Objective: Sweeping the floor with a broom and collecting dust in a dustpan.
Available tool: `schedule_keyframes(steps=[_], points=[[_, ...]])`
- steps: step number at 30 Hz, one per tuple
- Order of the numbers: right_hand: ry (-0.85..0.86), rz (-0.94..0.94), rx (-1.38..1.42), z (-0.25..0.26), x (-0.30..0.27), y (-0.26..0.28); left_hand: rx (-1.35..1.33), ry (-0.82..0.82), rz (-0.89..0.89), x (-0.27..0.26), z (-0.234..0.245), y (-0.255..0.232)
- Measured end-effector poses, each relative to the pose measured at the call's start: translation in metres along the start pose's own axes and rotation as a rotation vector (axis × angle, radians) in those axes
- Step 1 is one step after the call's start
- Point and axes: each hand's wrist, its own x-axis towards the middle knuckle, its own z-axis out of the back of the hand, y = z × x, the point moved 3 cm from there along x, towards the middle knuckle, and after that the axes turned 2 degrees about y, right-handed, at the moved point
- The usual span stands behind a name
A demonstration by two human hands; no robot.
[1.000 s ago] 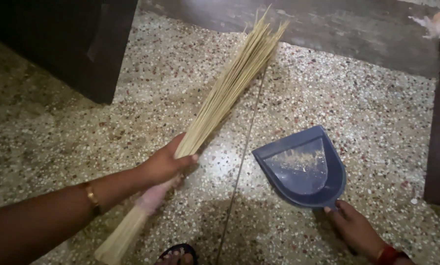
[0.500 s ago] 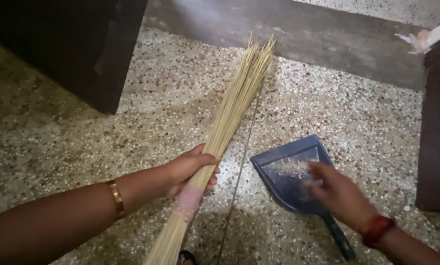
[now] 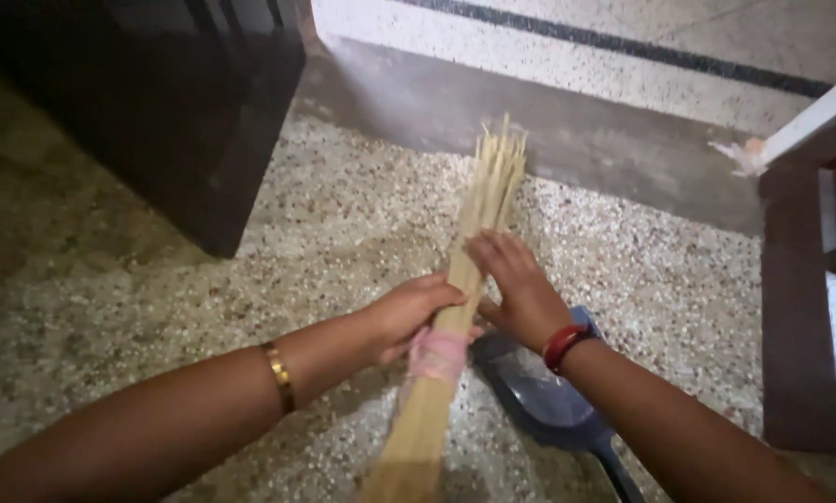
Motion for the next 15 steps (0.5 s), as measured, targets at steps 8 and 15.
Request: schedule_keyframes(steps=[8, 15], points=[[-0.1, -0.386, 0.531, 0.022, 0.024, -0.045, -0.372, 0.685, -0.333, 0.061, 0.011, -0.007], [-0.099, -0.783, 0.261, 0.077, 0.029, -0.084, 0.18, -0.061, -0.151, 0.05, -0.014, -0.045]])
